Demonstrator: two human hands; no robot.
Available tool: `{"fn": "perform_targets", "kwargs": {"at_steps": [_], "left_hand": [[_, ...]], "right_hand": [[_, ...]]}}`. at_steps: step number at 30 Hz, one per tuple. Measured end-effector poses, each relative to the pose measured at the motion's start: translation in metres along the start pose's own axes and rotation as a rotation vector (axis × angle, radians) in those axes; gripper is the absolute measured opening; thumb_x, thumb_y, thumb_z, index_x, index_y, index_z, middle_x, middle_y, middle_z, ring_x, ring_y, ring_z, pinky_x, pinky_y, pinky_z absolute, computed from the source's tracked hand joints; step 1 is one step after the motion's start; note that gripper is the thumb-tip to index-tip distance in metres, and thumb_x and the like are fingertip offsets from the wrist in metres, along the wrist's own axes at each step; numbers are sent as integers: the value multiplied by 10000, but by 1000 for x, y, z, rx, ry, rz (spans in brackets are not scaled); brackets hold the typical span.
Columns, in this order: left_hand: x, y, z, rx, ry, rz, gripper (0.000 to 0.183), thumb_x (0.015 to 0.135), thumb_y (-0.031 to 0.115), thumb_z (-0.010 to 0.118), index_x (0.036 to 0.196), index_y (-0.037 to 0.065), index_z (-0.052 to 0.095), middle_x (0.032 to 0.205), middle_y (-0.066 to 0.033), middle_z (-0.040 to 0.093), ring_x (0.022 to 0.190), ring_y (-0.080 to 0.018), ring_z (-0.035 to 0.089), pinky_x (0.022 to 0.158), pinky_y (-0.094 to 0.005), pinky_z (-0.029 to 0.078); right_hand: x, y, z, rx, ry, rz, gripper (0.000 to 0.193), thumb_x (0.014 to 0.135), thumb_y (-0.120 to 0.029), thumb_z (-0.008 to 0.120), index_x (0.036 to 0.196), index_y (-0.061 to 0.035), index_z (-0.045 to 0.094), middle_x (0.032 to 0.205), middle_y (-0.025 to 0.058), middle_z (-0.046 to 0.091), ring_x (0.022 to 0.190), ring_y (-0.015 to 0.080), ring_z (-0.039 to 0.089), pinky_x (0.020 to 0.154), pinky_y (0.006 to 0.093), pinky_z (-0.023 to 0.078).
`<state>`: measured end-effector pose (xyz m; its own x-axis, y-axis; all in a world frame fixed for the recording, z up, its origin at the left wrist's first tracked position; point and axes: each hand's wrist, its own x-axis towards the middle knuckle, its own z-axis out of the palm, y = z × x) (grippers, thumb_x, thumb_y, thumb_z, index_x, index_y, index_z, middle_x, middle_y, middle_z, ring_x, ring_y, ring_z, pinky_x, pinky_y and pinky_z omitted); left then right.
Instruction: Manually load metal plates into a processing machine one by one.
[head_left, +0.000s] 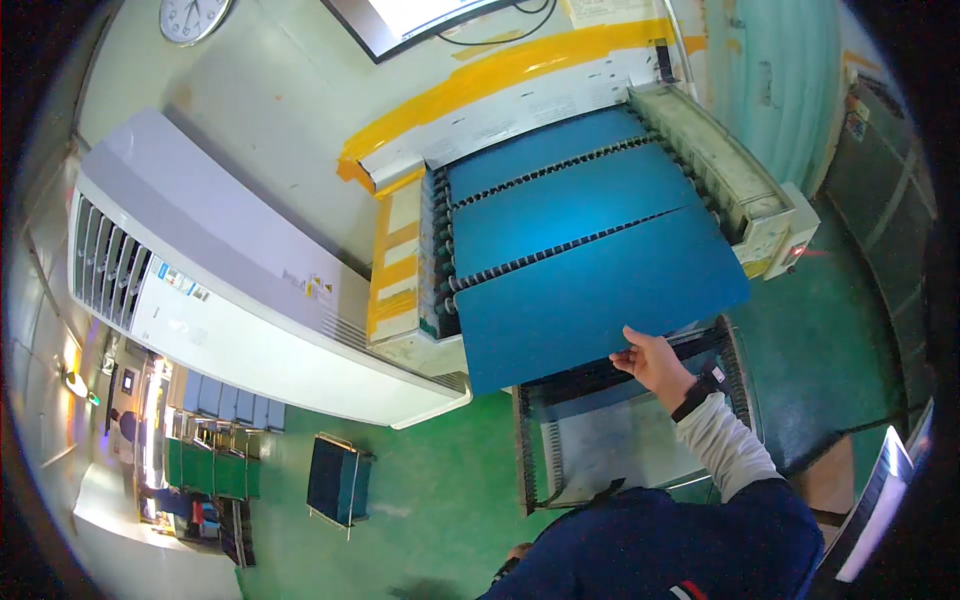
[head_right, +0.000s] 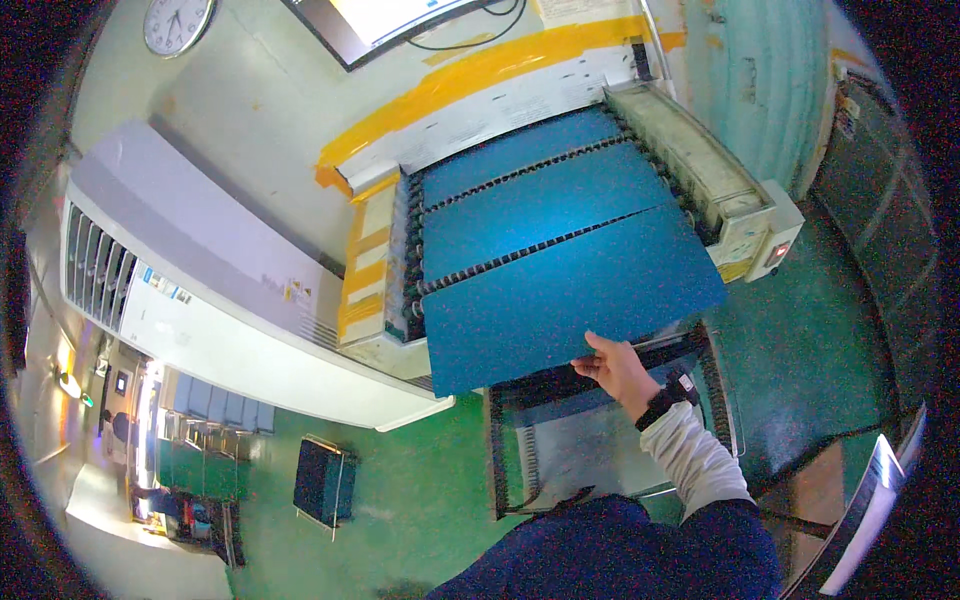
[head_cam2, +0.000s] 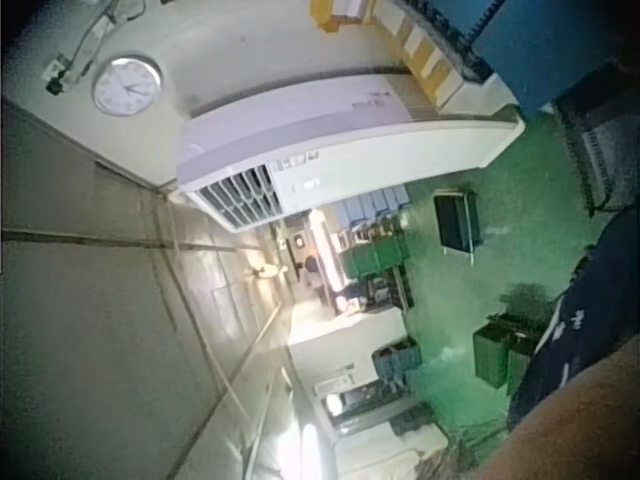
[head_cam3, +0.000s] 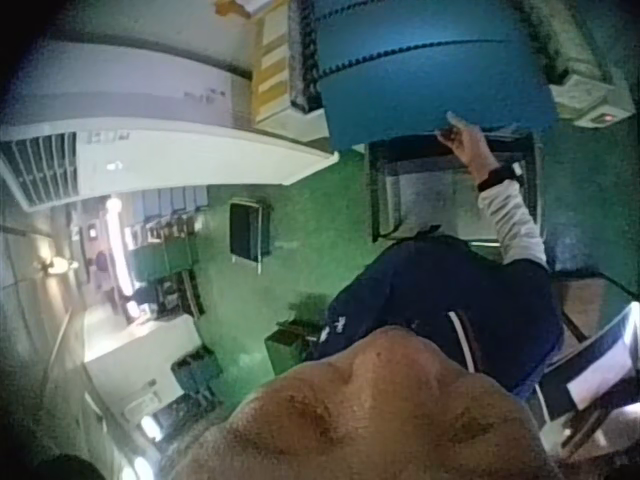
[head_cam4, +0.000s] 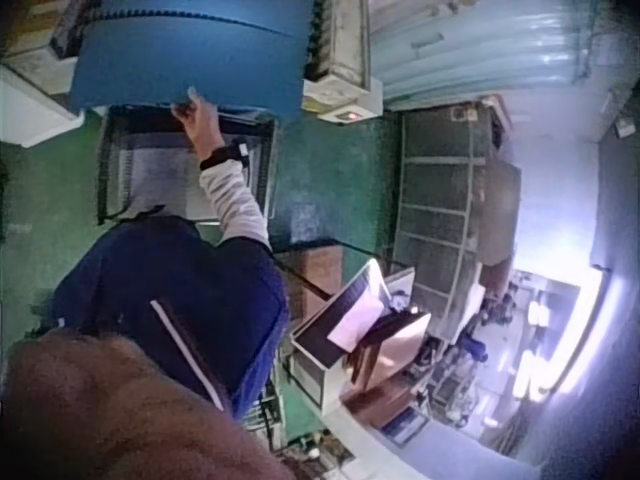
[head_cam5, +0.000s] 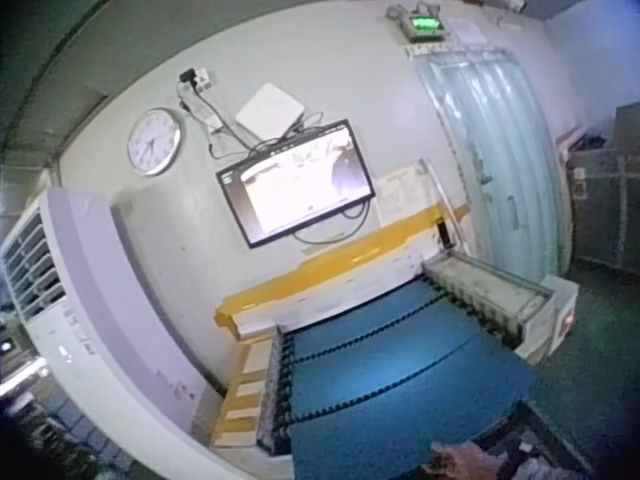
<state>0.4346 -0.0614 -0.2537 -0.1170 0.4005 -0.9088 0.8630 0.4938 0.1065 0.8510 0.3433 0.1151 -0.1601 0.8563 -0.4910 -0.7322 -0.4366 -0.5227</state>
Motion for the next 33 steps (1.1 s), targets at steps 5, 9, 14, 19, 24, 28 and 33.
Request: {"fn": "perform_targets", "kwargs": {"at_steps": [5, 9, 14, 19, 24, 28, 33], "left_hand": [[4, -13, 7, -33, 2, -66, 472, 781, 500, 464, 1093, 180, 614, 1120, -103, 599, 1026, -312, 561, 870, -406, 447], [15, -16, 9, -81, -70, -89, 482, 777, 501, 466, 1116, 183, 594, 1118, -96, 598, 1014, -321, 558, 860, -415, 448], [11, -21, 13, -104, 41, 52, 445, 804, 493, 449, 1078, 181, 607, 1099, -94, 604, 989, -304, 560, 841, -440, 443], [10, -21, 15, -230, 53, 94, 434, 808, 476, 453, 1061, 166, 622, 1078, -101, 613, 997, -317, 558, 860, -431, 439], [11, -16, 12, -22, 12, 107, 412, 798, 439, 489, 1076, 164, 618, 1098, -100, 608, 1011, -322, 555, 865, -422, 442], [7, -16, 16, -189, 65, 37, 406, 802, 425, 484, 1090, 170, 612, 1111, -95, 604, 1025, -324, 551, 863, -418, 445], [6, -18, 19, -253, 121, 115, 399, 809, 423, 479, 1095, 179, 610, 1124, -87, 599, 1031, -318, 551, 863, -420, 448]], "right_hand": [[6, 5, 6, -9, -30, -13, 249, 829, -231, 634, 871, -20, 509, 812, 138, 559, 737, 296, 605, 668, 399, 509], [5, -2, 10, -13, -14, -24, 236, 832, -231, 631, 867, -29, 512, 802, 128, 553, 741, 292, 600, 674, 389, 509], [10, -5, 10, -19, -14, -23, 236, 826, -240, 638, 867, -43, 515, 809, 120, 544, 753, 288, 597, 686, 398, 507], [16, -7, 11, -15, -36, -24, 241, 818, -245, 646, 862, -49, 514, 824, 122, 549, 768, 293, 597, 689, 401, 504], [26, -8, 13, -12, -74, -13, 231, 815, -241, 649, 864, -59, 515, 838, 125, 564, 767, 294, 597, 690, 400, 501], [29, -11, 15, -30, -62, -21, 222, 812, -231, 649, 873, -64, 516, 842, 121, 570, 774, 298, 594, 699, 406, 494], [30, -14, 20, -37, -37, -27, 220, 809, -222, 651, 877, -62, 516, 847, 117, 570, 778, 296, 590, 701, 405, 493]]}}
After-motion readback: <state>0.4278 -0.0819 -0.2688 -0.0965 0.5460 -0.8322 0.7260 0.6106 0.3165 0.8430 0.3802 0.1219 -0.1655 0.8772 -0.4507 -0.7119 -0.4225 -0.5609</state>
